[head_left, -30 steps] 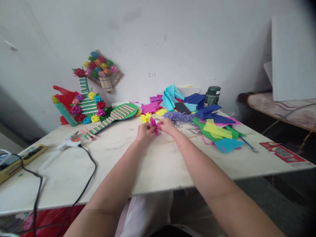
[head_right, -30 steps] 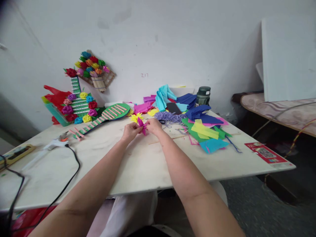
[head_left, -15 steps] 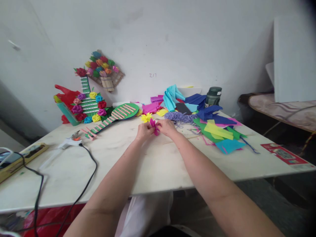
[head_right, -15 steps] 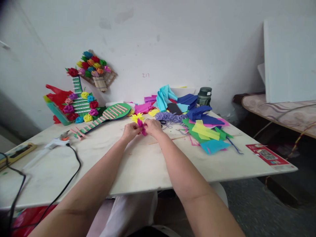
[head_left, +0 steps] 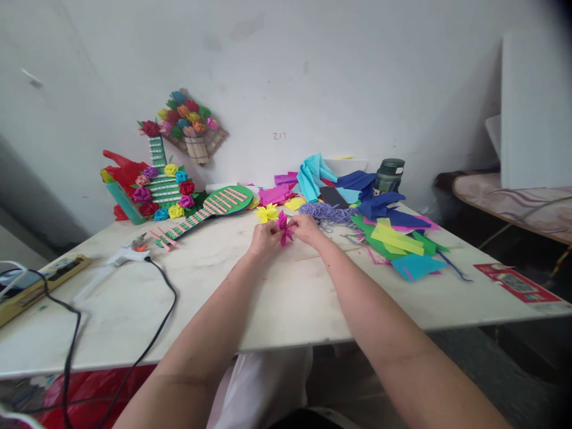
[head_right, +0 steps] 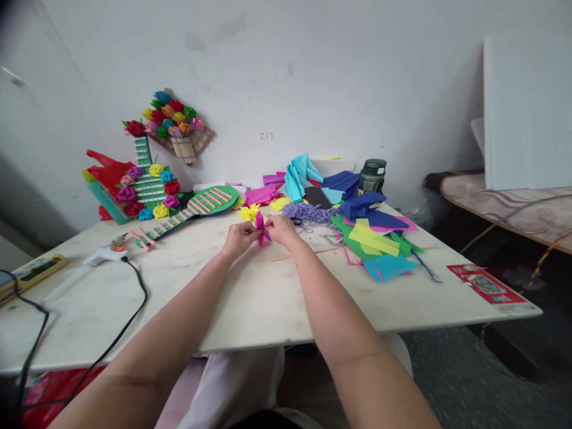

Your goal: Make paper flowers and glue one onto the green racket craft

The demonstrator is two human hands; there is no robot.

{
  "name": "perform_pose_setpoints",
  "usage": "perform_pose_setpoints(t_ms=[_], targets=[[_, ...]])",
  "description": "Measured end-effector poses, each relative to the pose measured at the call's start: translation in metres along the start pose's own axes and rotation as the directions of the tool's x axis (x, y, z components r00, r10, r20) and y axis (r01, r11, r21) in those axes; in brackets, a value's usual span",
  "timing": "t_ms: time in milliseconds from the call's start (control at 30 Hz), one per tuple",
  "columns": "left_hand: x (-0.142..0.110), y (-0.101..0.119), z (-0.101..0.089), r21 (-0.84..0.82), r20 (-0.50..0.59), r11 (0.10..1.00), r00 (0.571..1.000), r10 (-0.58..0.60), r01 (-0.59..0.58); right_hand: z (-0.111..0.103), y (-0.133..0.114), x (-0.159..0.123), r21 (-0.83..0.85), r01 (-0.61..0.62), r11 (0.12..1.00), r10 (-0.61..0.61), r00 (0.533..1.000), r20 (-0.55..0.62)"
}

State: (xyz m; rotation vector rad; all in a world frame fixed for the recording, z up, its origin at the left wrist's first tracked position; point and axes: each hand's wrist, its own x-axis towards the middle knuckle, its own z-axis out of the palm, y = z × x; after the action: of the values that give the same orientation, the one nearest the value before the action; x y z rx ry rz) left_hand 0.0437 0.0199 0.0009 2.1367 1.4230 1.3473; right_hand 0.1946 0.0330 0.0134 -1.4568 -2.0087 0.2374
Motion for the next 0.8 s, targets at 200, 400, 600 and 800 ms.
perform_pose_setpoints(t_ms=[200, 400, 600, 800], targets=[[-0.001, -0.003, -0.001, -0.075, 0.038, 0.997, 0.999, -0.024, 0.027, 0.001, 0.005, 0.002, 0.556, -0.244, 0.794, 0.177, 0.969, 0.172], [0.0, -0.006, 0.0, -0.143, 0.044, 0.987, 0.997, -0.064, 0.07, 0.0, 0.0, -0.001, 0.678, -0.293, 0.675, 0.208, 0.956, 0.206], [0.001, -0.001, -0.002, -0.094, -0.008, 0.989, 0.993, -0.12, 0.118, 0.007, 0.002, 0.004, 0.545, -0.243, 0.802, 0.172, 0.969, 0.179], [0.0, 0.001, -0.002, -0.074, -0.019, 0.993, 0.995, -0.096, 0.094, 0.018, 0.006, 0.007, 0.371, -0.227, 0.9, 0.193, 0.973, 0.127]])
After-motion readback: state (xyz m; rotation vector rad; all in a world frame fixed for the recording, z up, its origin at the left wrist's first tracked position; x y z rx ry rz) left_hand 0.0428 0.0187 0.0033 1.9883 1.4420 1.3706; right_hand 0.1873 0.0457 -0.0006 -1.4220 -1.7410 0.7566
